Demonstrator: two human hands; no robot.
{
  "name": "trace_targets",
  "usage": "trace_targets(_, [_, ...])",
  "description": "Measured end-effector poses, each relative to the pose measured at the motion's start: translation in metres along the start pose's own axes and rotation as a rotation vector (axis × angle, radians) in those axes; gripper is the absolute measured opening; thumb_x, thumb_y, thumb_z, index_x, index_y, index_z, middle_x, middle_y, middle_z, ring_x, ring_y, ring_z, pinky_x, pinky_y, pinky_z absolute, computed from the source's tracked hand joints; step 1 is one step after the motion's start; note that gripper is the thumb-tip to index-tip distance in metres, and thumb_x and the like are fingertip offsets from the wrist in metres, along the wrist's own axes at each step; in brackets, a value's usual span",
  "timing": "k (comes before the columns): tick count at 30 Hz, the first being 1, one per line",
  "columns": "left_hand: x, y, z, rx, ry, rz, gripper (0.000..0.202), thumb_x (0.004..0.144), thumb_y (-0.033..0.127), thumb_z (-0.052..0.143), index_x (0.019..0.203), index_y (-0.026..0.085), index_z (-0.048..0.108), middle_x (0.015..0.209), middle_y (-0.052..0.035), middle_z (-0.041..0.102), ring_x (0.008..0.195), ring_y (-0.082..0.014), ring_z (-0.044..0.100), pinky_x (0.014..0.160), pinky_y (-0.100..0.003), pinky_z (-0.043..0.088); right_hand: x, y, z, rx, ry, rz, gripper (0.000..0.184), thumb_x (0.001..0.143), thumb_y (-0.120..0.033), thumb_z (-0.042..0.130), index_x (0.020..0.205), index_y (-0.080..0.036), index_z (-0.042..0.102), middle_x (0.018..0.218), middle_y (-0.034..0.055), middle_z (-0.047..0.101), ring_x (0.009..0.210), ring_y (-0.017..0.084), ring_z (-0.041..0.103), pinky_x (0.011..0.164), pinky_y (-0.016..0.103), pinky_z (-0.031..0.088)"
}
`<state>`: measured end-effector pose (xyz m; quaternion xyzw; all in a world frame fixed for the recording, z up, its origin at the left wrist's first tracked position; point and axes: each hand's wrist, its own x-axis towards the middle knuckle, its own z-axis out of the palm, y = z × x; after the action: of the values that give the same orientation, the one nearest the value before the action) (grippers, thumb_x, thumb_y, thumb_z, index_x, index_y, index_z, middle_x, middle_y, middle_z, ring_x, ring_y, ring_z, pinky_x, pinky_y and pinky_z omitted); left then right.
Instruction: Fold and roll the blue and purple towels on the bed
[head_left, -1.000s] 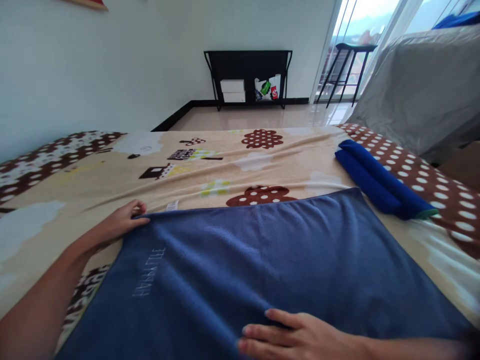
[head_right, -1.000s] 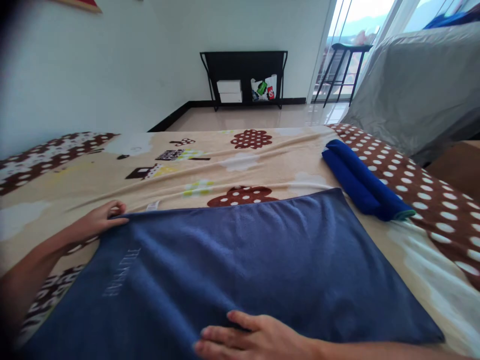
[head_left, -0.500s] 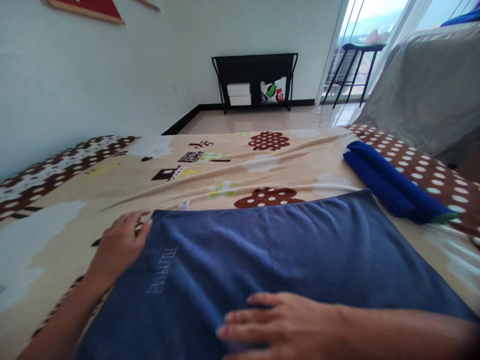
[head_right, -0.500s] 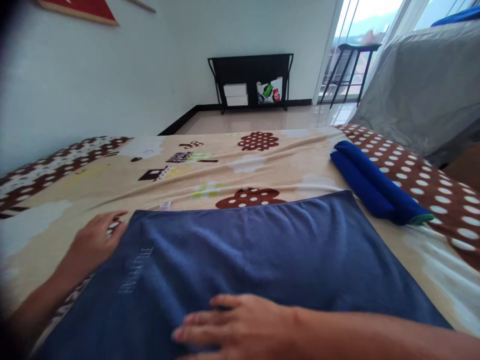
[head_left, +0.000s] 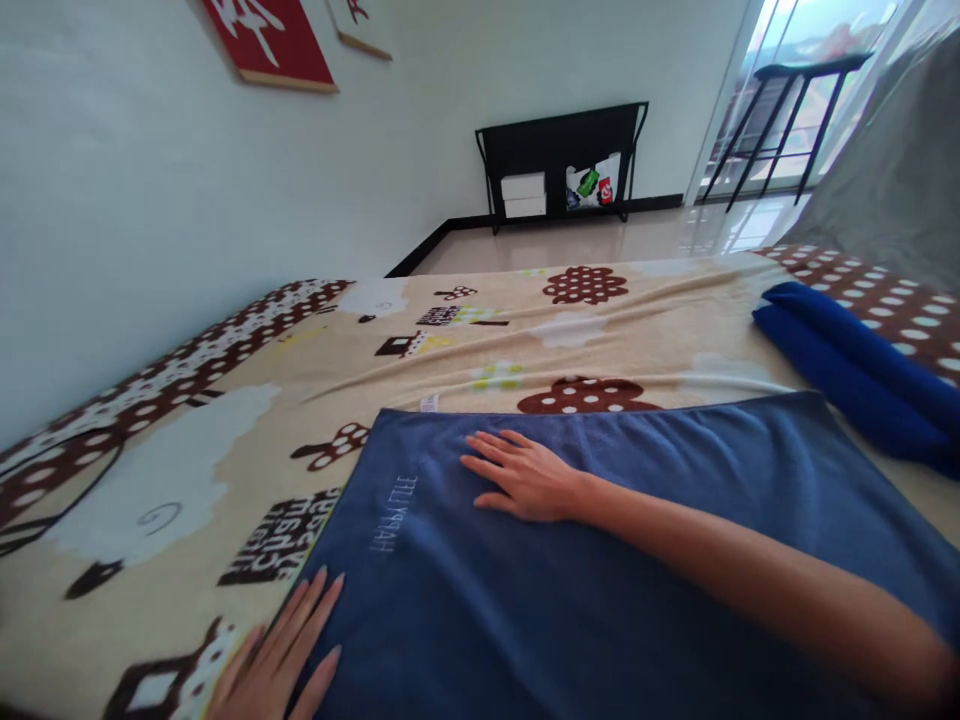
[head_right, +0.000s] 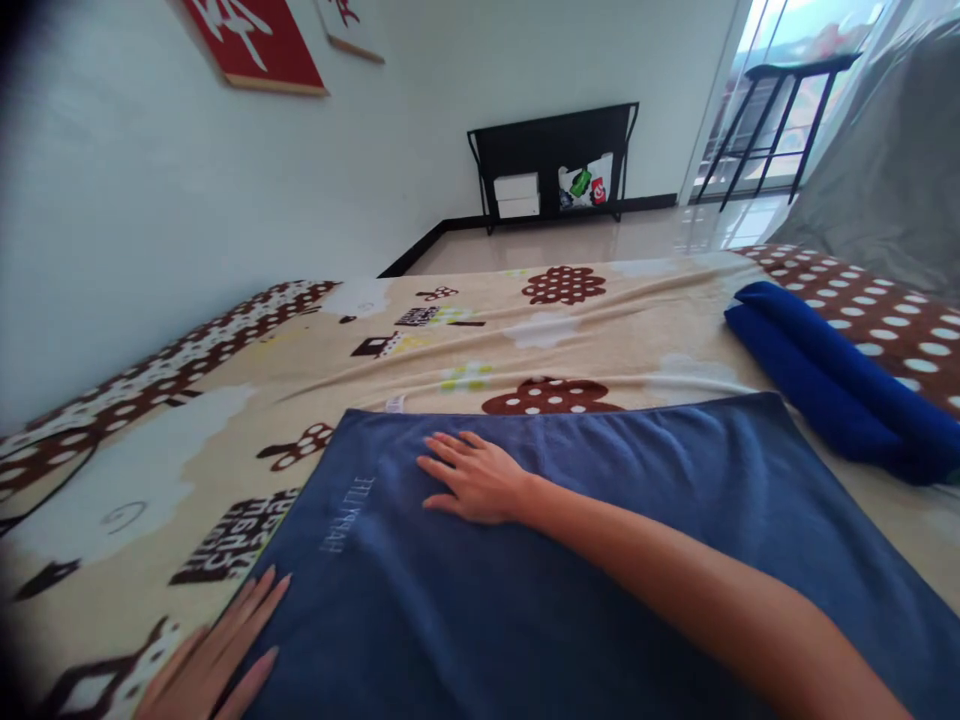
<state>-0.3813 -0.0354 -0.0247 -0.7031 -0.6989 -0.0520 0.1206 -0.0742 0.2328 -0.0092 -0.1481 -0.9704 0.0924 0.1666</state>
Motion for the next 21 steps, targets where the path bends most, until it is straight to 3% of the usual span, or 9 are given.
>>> trace_targets(2, [0.032,0.0,-0.017,-0.023,0.05,-0.005,0.065,0.094,0.042,0.038,0.154,0.053,0.016,0.149,0.0012,0.052,0.13,-0.029,0.056,0.103,-0.057,0.043,-0.008,-0.027,-0.006,0.004,0.038,-0.074,0.066,0.103,-0.058,0.026,0.149,-0.013,0.04,0.158,0.0144,0.034,0.149,0.025,0.028,0.121,0.045,0.026])
trace_targets(4, [0.084,0.007,-0.028,-0.073,0.104,-0.016,0.062,0.095,0.044,0.035,0.154,0.052,0.017,0.155,0.0037,0.045,0.138,-0.0267,0.049,0.109,-0.056,0.039,-0.009,-0.06,-0.005,0.02,0.068,-0.188,0.066,0.102,-0.059,0.027,0.149,-0.014,0.04,0.158,0.012,0.036,0.148,0.022,0.031,0.121,0.041,0.027])
trace_targets(5, [0.113,0.012,-0.028,-0.125,0.075,0.011,0.062,0.097,0.043,0.033,0.156,0.049,0.015,0.159,0.004,0.037,0.143,-0.0234,0.042,0.113,-0.053,0.036,-0.007,-0.076,-0.001,0.025,0.073,-0.239,0.066,0.102,-0.06,0.028,0.149,-0.014,0.04,0.157,0.0114,0.038,0.147,0.021,0.032,0.121,0.04,0.027])
trace_targets(8, [0.193,0.022,-0.007,-0.193,-0.064,0.101,0.06,0.1,0.043,0.025,0.159,0.031,0.018,0.163,-0.0023,0.03,0.15,-0.0205,0.029,0.12,-0.048,0.027,-0.004,-0.115,0.021,-0.01,0.078,-0.283,0.07,0.1,-0.064,0.03,0.147,-0.013,0.042,0.154,0.0119,0.043,0.144,0.021,0.037,0.12,0.04,0.028])
trace_targets(10, [0.224,0.021,0.016,-0.159,-0.171,0.094,0.06,0.101,0.046,0.024,0.158,0.025,0.025,0.162,-0.0055,0.03,0.151,-0.0216,0.027,0.121,-0.05,0.025,-0.008,-0.129,0.037,-0.07,0.096,-0.287,0.074,0.098,-0.068,0.03,0.145,-0.012,0.044,0.152,0.0132,0.045,0.142,0.024,0.04,0.119,0.042,0.029])
trace_targets(13, [0.237,0.017,0.038,-0.098,-0.223,0.05,0.058,0.102,0.047,0.024,0.155,0.026,0.03,0.162,-0.0064,0.031,0.15,-0.0223,0.03,0.119,-0.053,0.026,-0.021,-0.137,0.054,-0.158,0.154,-0.374,0.065,0.101,-0.061,0.031,0.143,-0.015,0.047,0.15,0.0105,0.048,0.137,0.022,0.045,0.116,0.039,0.033])
trace_targets(16, [0.234,0.035,0.03,-0.039,-0.148,0.02,0.055,0.103,0.042,0.023,0.154,0.026,0.033,0.162,-0.0085,0.032,0.15,-0.0243,0.029,0.119,-0.058,0.021,-0.031,-0.142,0.068,-0.182,0.226,-0.408,0.052,0.104,-0.048,0.029,0.14,-0.018,0.051,0.148,0.007,0.051,0.134,0.02,0.049,0.11,0.036,0.04])
trace_targets(18, [0.233,0.062,0.019,-0.041,-0.11,0.122,0.054,0.103,0.041,0.023,0.155,0.027,0.032,0.163,-0.0077,0.029,0.151,-0.0231,0.024,0.121,-0.056,0.017,-0.032,-0.148,0.078,-0.179,0.28,-0.363,0.05,0.105,-0.046,0.029,0.137,-0.017,0.054,0.146,0.0078,0.053,0.132,0.021,0.052,0.107,0.036,0.043])
trace_targets(21, [0.236,0.104,0.014,-0.149,-0.201,0.385,0.056,0.104,0.047,0.023,0.158,0.031,0.022,0.164,-0.0023,0.025,0.153,-0.0177,0.02,0.123,-0.046,0.018,-0.027,-0.162,0.093,-0.187,0.32,-0.312,0.045,0.105,-0.04,0.032,0.13,-0.015,0.06,0.139,0.0089,0.059,0.128,0.022,0.056,0.104,0.034,0.046])
